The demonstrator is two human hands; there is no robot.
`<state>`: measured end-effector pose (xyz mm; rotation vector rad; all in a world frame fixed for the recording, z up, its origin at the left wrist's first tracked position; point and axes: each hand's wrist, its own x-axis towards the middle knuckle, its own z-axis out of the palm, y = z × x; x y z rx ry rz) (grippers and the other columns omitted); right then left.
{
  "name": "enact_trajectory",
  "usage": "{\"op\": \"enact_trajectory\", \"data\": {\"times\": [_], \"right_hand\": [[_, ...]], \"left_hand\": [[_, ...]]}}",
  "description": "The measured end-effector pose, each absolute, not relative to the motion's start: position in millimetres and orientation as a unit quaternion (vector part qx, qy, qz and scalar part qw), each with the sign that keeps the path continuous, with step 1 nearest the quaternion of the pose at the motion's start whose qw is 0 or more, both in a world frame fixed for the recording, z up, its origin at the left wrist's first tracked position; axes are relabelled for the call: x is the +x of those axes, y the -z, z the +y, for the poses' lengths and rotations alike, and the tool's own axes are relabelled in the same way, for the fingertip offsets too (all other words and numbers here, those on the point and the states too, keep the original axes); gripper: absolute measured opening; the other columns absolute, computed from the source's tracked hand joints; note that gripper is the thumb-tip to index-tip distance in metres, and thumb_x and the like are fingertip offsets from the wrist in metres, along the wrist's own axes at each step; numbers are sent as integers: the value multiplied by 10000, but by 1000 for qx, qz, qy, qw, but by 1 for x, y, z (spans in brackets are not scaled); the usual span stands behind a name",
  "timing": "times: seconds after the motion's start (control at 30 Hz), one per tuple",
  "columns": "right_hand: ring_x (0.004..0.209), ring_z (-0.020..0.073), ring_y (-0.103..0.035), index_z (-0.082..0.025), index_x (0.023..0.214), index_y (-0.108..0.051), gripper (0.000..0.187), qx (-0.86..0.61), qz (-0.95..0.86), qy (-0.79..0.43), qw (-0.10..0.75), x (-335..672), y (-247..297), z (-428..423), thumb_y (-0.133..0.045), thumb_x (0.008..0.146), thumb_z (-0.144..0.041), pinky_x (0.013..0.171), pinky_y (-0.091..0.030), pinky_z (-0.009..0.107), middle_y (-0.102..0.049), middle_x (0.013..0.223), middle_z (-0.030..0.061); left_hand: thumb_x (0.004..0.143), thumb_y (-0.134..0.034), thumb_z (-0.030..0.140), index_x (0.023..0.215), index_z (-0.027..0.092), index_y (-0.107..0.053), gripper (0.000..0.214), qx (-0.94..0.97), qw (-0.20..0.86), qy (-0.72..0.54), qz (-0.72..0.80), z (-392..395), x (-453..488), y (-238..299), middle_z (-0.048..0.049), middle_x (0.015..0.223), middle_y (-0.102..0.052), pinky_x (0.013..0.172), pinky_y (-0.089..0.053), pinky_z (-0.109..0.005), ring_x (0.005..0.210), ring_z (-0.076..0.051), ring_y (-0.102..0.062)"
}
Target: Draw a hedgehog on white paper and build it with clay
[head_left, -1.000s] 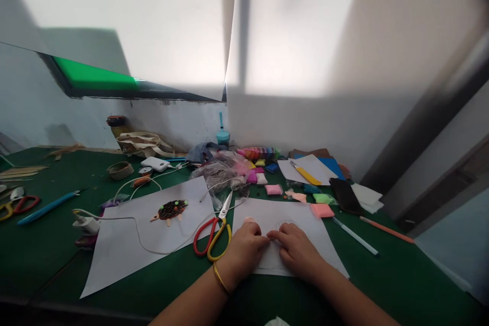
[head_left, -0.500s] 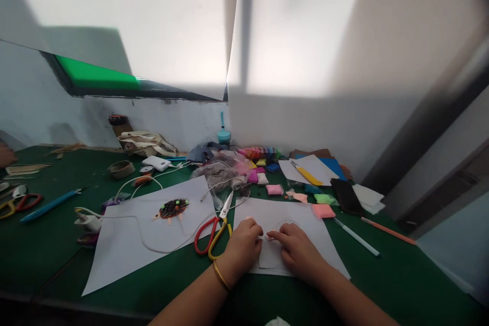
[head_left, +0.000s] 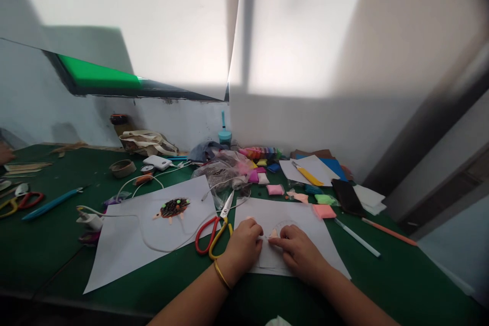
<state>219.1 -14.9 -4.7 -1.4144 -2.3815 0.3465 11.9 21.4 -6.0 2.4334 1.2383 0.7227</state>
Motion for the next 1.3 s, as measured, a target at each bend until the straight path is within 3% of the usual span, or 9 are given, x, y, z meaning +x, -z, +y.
{"op": "enact_trajectory", "data": {"times": [0.7,0.87,1.07,1.3], "right_hand": [[962,217,-490,-331,1229,-594,516,-500,-845,-140,128,211,-6,-18,-490,769,-122,867,-378,354,-568,1027,49],[1002,213,-507,-290,1282,-568,548,-522,-812,-185,184,219,-5,-12,-444,783,-100,897,-404,344,-578,1060,64],[952,207,-522,-293,1156,-666,472,-517,-820,-175,173,223,-1,-6,-465,778,-95,858,-415,332,-588,993,59],[951,206,-515,-297,1172,-649,483,-528,-817,-161,167,218,-5,-10,-475,769,-98,851,-408,324,-588,980,52]], "left_hand": [[736,-553,55,867,188,-602,192,850,156,-258,432,23,13,8,-42,966,-551,822,-432,-302,907,-189,-511],[744,-550,57,873,188,-618,196,851,157,-256,431,22,13,5,-43,954,-550,808,-435,-298,900,-187,-513],[761,-542,59,900,202,-671,238,860,160,-244,418,21,13,2,-45,948,-550,786,-445,-290,892,-182,-519],[796,-535,58,923,214,-695,257,863,157,-267,399,22,13,9,-44,940,-541,798,-441,-283,888,-173,-515]]}}
